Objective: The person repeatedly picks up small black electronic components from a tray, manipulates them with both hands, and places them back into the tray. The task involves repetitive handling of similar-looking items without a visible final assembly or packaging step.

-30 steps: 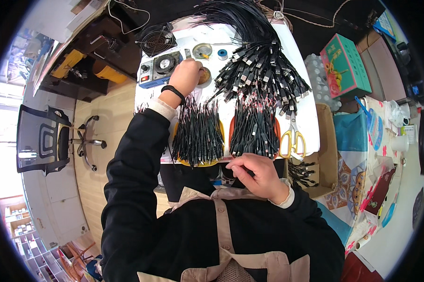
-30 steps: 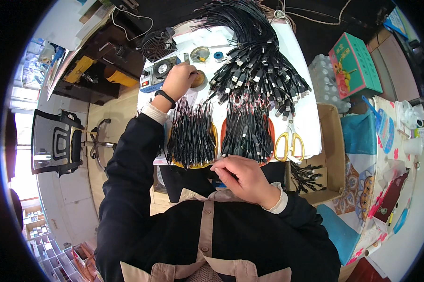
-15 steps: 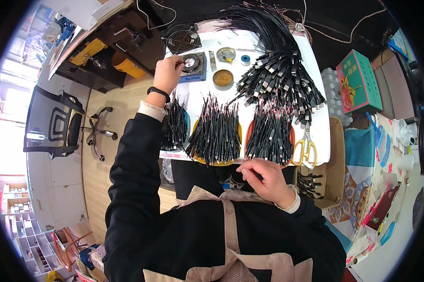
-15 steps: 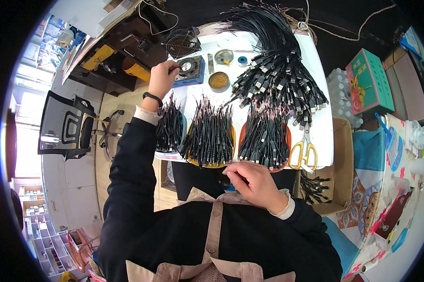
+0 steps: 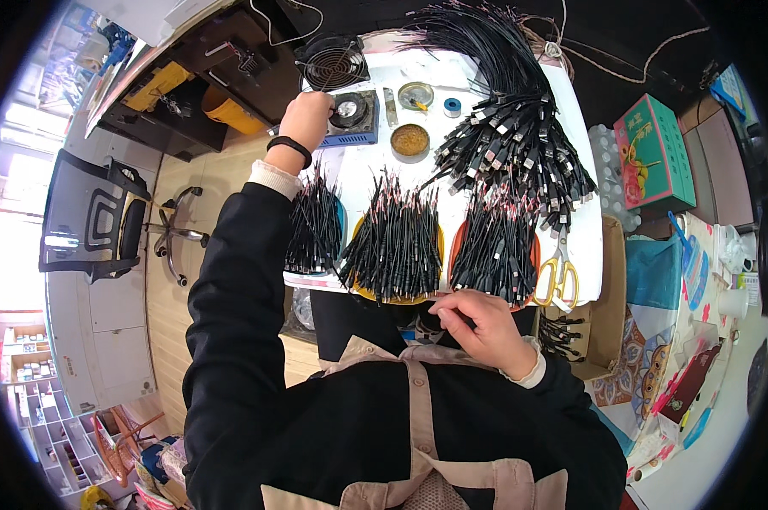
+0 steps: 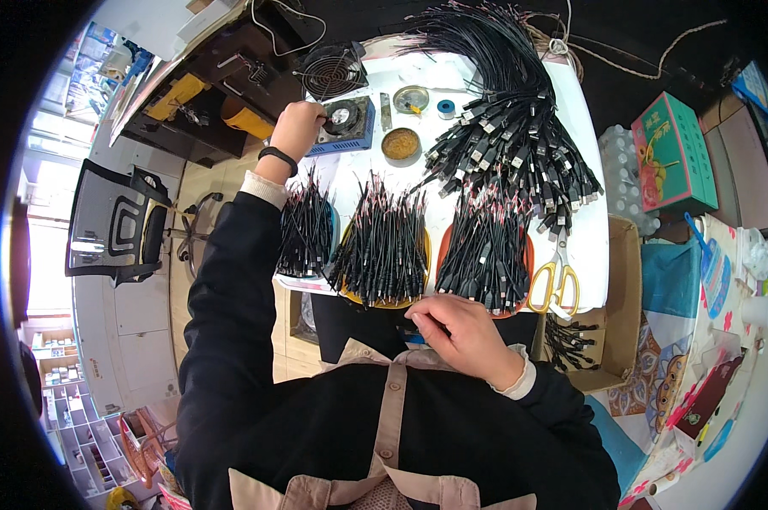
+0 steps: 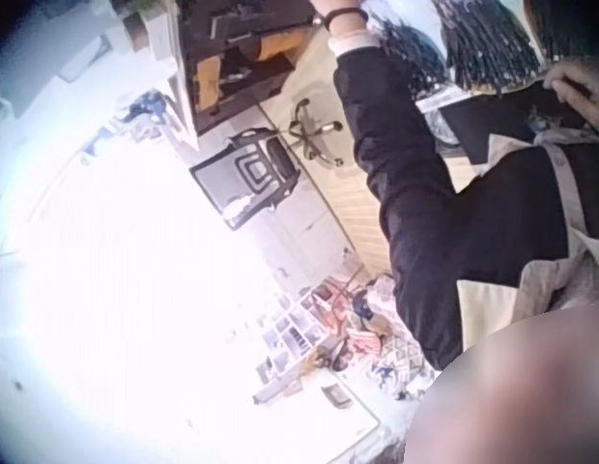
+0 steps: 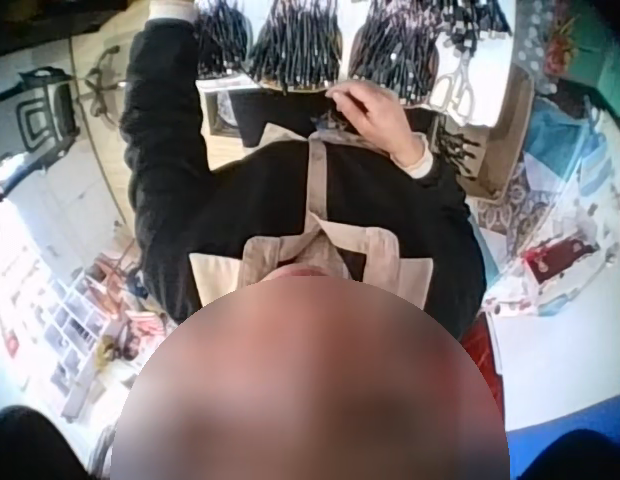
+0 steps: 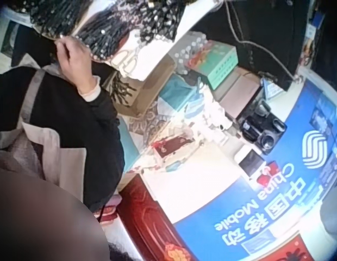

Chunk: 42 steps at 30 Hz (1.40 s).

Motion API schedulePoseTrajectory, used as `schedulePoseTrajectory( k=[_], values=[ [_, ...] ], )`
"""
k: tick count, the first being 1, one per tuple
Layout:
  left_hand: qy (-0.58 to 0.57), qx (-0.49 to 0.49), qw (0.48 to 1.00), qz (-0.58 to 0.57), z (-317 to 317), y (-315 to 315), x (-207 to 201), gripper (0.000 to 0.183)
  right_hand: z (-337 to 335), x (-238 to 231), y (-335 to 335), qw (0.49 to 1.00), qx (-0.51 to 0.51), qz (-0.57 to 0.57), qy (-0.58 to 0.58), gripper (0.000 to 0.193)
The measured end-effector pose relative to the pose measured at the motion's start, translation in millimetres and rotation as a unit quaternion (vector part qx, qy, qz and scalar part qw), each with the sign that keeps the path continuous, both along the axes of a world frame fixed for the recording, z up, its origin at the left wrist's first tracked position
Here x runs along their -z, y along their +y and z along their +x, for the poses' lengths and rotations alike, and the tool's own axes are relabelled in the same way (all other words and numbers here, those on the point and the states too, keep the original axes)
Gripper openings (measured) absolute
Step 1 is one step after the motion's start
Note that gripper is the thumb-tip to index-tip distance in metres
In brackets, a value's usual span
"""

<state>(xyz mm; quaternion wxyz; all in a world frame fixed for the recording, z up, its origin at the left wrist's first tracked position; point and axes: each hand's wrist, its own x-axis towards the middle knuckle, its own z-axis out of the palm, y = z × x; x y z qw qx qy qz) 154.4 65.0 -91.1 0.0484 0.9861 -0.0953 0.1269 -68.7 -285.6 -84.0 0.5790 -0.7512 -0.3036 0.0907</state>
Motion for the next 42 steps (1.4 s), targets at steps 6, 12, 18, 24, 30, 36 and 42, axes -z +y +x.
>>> schedulePoseTrajectory(
  k=[6,12,18,24,30,36,42],
  values=[
    [0.022,0.012,0.995,0.098,11.6,-4.1,-4.5,0.008,1.2,-0.5,-0.1,1.0,-0.002,-0.004,0.009,0.006],
    [0.019,-0.007,0.993,0.117,15.0,-10.3,-1.1,0.008,-2.3,-5.5,-0.6,1.0,0.0,0.003,-0.001,0.006],
    [-0.04,-0.01,0.998,-0.051,-21.5,-14.7,-27.6,0.009,-15.6,-13.1,-7.9,1.0,0.018,0.001,-0.001,0.007],
    [-0.016,-0.012,0.872,-0.489,-141.7,-50.3,-85.8,0.014,-25.6,-26.2,1.4,1.0,-0.006,0.022,0.01,0.011],
    [0.084,0.059,0.676,-0.729,-286.0,-124.1,-115.4,0.014,-38.0,-29.2,30.3,0.991,-0.088,0.101,0.025,0.041],
    [0.212,0.195,0.62,-0.73,-324.0,-174.1,-97.5,0.021,-68.5,-32.3,14.0,0.95,-0.269,0.044,0.152,0.021],
    [0.008,0.026,0.837,-0.547,-255.0,-129.8,-42.3,0.028,-111.3,-70.2,-135.9,0.962,0.142,0.208,0.109,0.028]
  ],
)
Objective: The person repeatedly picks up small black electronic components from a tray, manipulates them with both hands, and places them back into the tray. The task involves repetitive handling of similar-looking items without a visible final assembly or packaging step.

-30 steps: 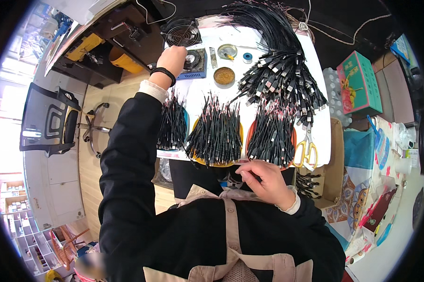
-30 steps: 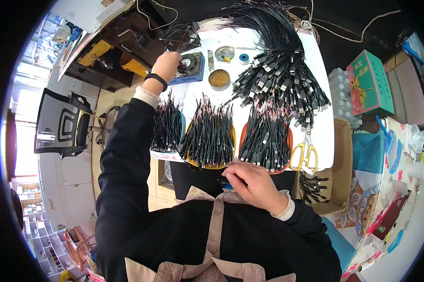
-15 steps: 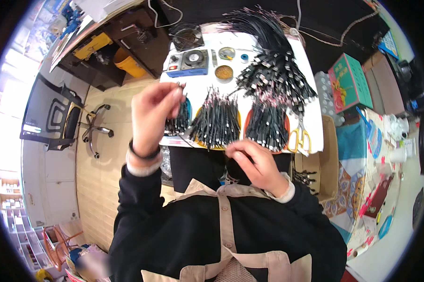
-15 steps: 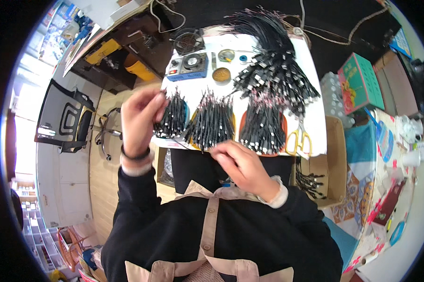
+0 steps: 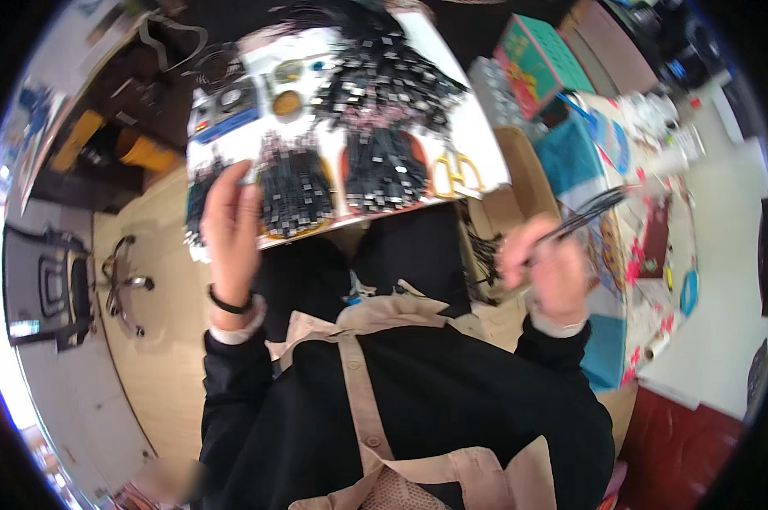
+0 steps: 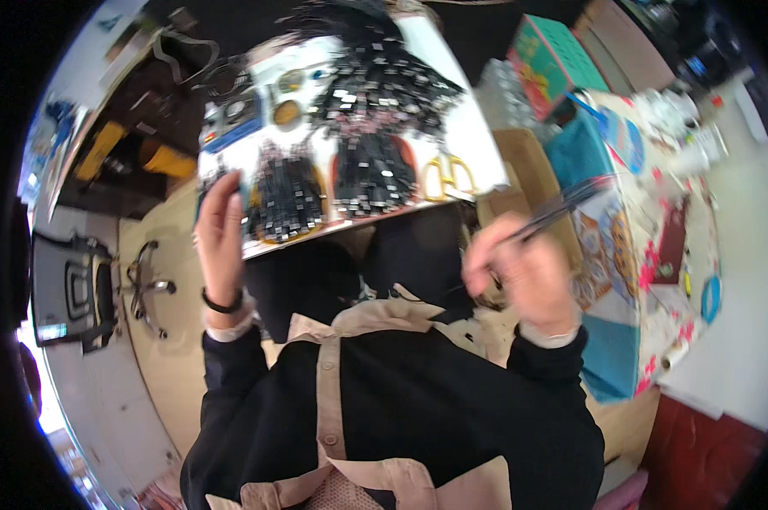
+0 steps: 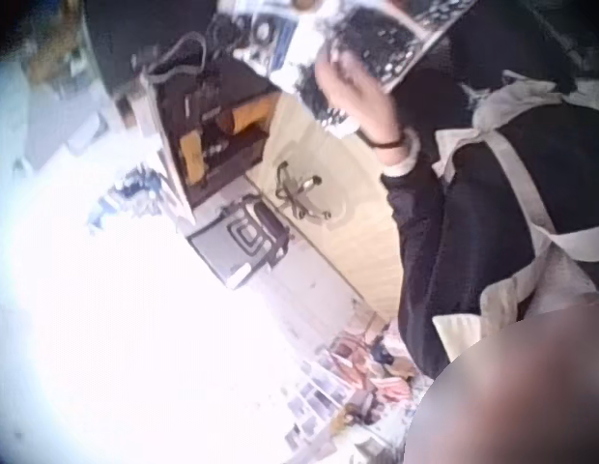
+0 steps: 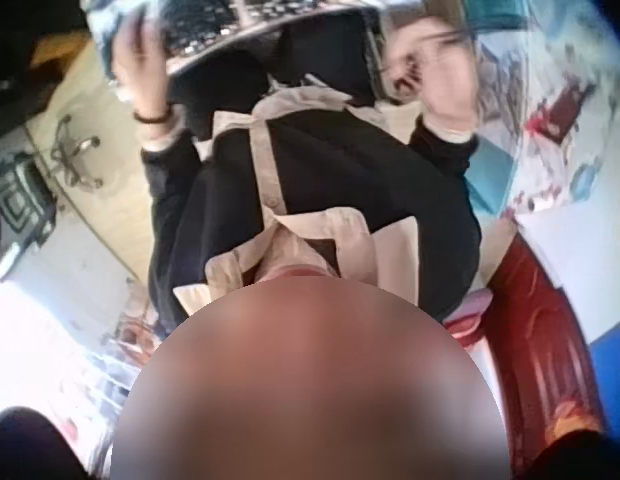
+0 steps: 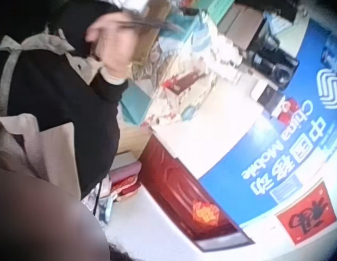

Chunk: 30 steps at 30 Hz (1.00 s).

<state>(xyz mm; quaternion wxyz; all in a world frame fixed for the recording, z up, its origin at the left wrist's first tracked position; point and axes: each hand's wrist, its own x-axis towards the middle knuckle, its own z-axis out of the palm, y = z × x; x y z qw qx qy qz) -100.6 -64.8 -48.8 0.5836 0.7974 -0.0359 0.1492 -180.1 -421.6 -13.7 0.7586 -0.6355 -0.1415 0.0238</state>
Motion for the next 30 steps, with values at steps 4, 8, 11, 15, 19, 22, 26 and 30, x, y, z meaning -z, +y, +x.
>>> schedulePoseTrajectory(
  k=[4,8,11,15,19,22,26,30],
  values=[
    [0.002,-0.04,0.952,0.302,25.8,31.2,33.3,0.034,-10.5,-20.5,-86.7,0.965,0.224,0.01,-0.134,0.036],
    [0.051,-0.014,0.945,0.322,26.4,29.3,55.9,0.038,10.5,27.4,-121.0,0.904,0.416,-0.098,-0.021,0.036],
    [0.044,-0.006,0.933,0.356,27.5,24.7,57.5,0.038,48.5,110.7,-132.7,0.916,0.359,-0.162,0.075,0.035],
    [0.05,-0.015,0.925,0.376,24.6,20.4,54.5,0.035,101.3,249.5,-131.9,0.916,0.238,-0.219,0.235,0.034],
    [0.038,-0.042,0.932,0.358,22.2,17.0,56.3,0.033,141.5,364.4,-113.5,0.922,0.254,-0.196,0.218,0.02],
    [0.053,-0.074,0.947,0.307,27.0,17.3,55.4,0.027,147.7,401.3,-114.1,0.933,0.246,-0.208,0.162,0.02],
    [0.071,-0.099,0.971,0.208,36.4,21.6,53.7,0.026,134.9,390.8,-132.8,0.933,0.226,-0.266,0.083,0.023],
    [-0.012,-0.175,0.95,0.26,46.8,53.9,46.9,0.018,106.9,340.3,-152.6,0.865,0.215,-0.398,0.216,0.02]
  ],
)
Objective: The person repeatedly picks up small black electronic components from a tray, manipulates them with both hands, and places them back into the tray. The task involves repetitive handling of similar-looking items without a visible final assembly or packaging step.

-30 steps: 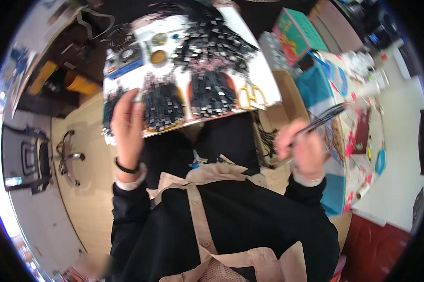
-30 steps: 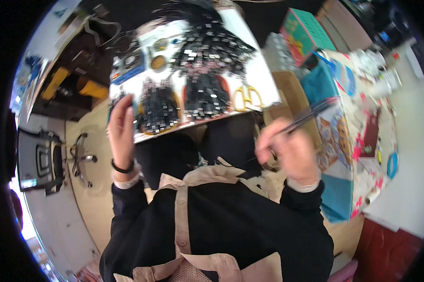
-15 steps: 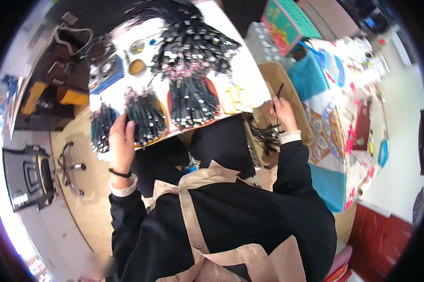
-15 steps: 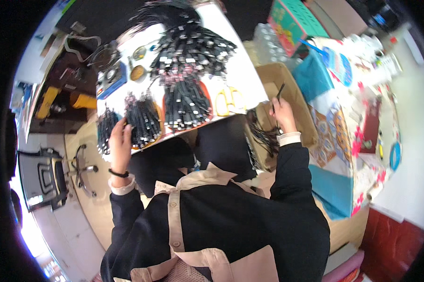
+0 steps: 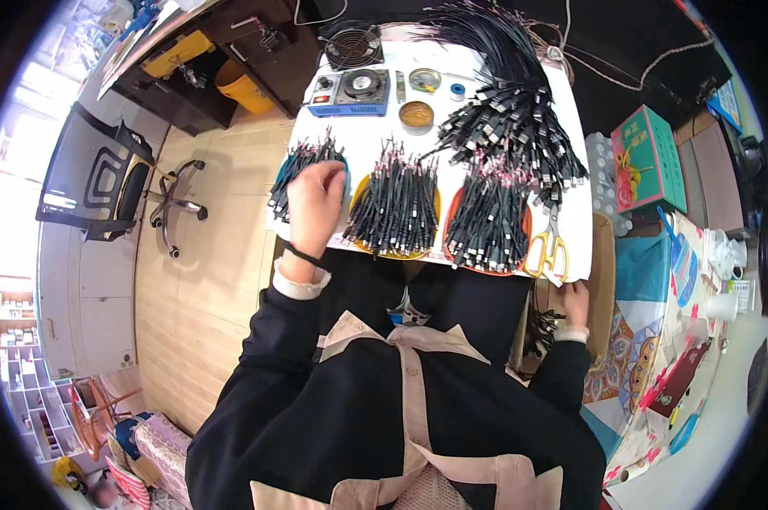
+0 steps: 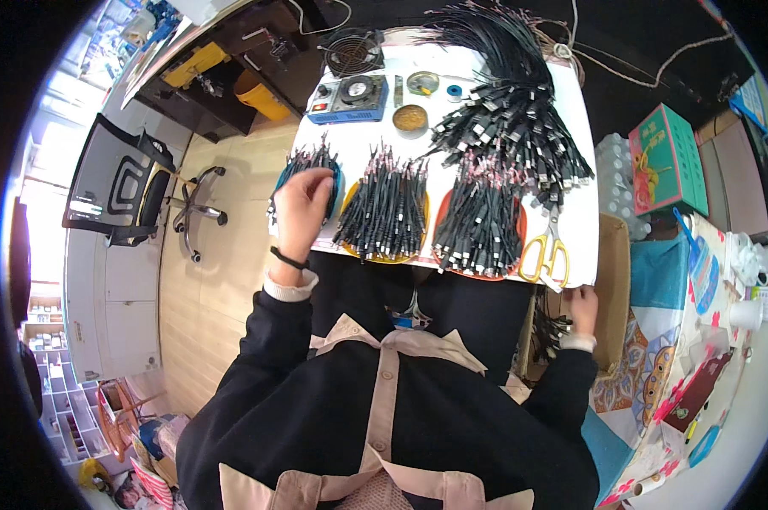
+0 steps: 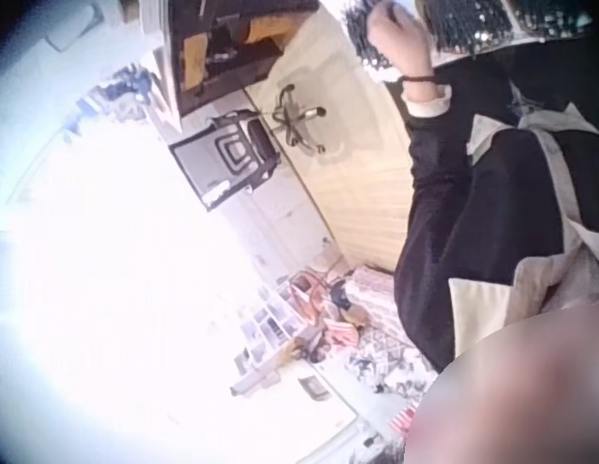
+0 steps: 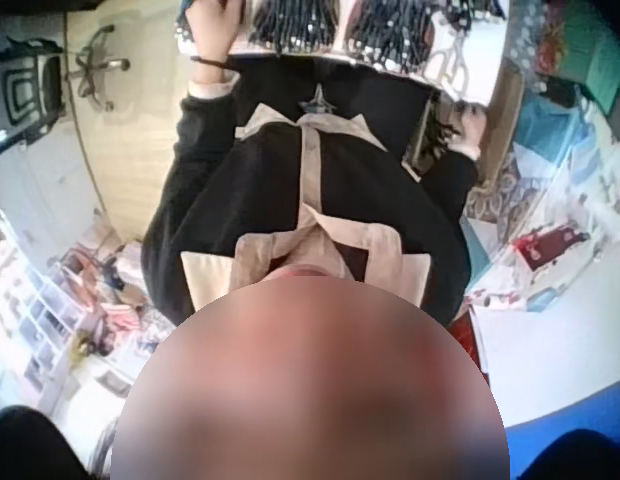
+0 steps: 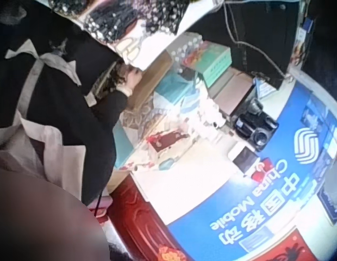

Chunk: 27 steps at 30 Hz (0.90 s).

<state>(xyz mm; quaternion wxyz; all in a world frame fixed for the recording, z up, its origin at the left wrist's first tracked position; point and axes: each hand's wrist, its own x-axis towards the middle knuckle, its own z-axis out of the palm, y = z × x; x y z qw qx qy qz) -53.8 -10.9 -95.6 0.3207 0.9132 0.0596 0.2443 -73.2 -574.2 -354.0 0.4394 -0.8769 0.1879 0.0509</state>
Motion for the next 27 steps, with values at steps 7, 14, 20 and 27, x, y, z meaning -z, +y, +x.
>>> schedulePoseTrajectory(
  k=[7,14,20,27],
  values=[
    [0.077,-0.025,0.987,0.14,40.2,63.9,7.5,0.015,-56.2,-88.1,-1.1,0.994,0.044,0.099,0.028,0.017],
    [0.07,-0.027,0.993,0.089,46.0,70.8,16.0,0.018,-36.9,-189.9,44.9,0.998,-0.009,-0.031,-0.051,0.02],
    [-0.057,-0.023,0.998,0.023,20.9,66.4,-30.5,0.014,-30.4,-309.5,157.5,0.977,-0.104,-0.074,-0.172,0.022],
    [-0.119,0.124,0.931,-0.322,-24.8,32.2,-66.0,0.009,36.5,-291.9,314.8,0.899,-0.353,-0.089,-0.242,0.02]
  ],
)
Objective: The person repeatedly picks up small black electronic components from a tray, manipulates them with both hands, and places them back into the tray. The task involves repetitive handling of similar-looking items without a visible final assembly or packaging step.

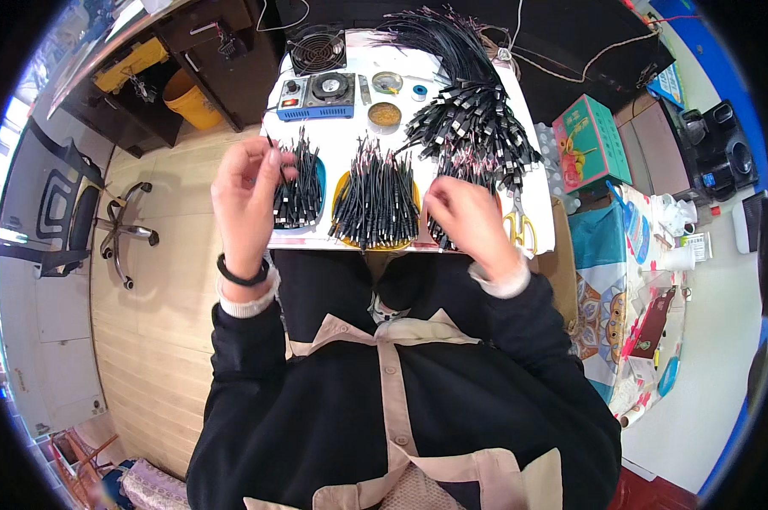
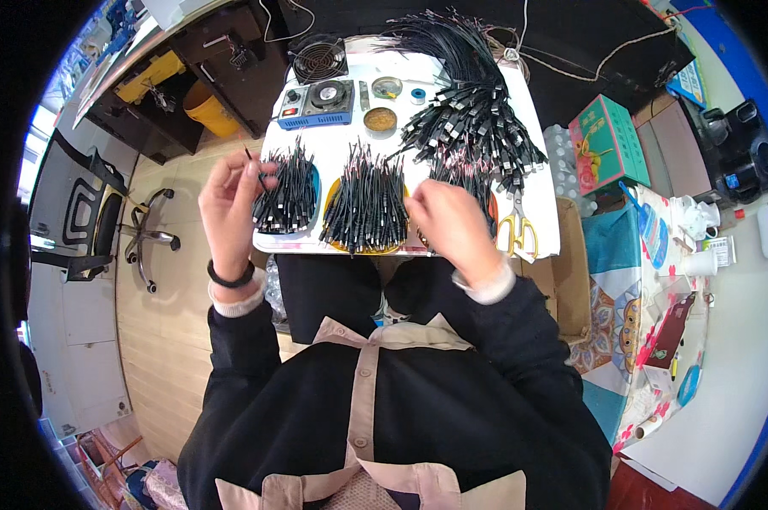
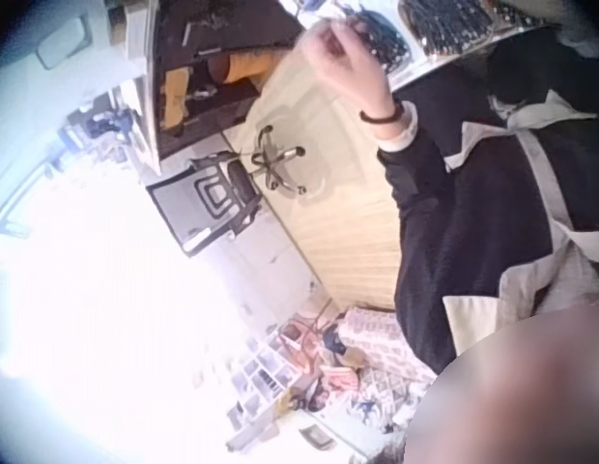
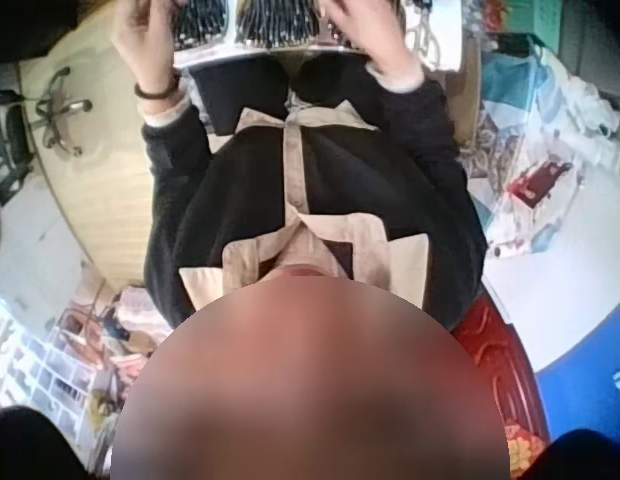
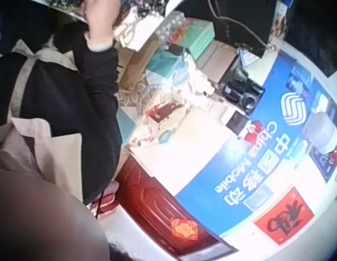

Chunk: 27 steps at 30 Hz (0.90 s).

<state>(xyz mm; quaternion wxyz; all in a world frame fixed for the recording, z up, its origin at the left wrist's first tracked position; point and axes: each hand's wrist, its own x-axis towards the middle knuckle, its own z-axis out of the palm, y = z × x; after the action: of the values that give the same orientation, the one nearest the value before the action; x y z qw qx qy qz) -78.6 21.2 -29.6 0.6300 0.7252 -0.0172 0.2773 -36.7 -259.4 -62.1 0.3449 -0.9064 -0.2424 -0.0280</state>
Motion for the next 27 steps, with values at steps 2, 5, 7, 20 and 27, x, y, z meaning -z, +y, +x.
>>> schedulePoseTrajectory(
  k=[2,5,7,20,27],
  values=[
    [0.087,0.121,0.98,-0.134,-19.7,-7.4,3.3,0.011,17.2,16.7,23.9,0.996,0.015,-0.088,-0.021,0.022],
    [0.128,0.207,0.927,-0.285,-35.2,-26.5,19.9,0.012,30.3,36.1,37.6,0.987,0.048,-0.152,-0.001,0.022],
    [0.159,0.229,0.901,-0.332,-41.3,-35.9,30.0,0.012,33.3,43.9,39.9,0.984,0.065,-0.166,0.016,0.021],
    [0.181,0.198,0.874,-0.405,-28.9,-66.2,44.6,0.013,24.2,36.5,22.5,0.992,0.075,0.056,0.082,0.021],
    [0.185,0.192,0.869,-0.416,-27.4,-71.3,50.2,0.013,46.5,45.1,36.4,0.996,0.083,0.035,0.012,0.021]
  ],
)
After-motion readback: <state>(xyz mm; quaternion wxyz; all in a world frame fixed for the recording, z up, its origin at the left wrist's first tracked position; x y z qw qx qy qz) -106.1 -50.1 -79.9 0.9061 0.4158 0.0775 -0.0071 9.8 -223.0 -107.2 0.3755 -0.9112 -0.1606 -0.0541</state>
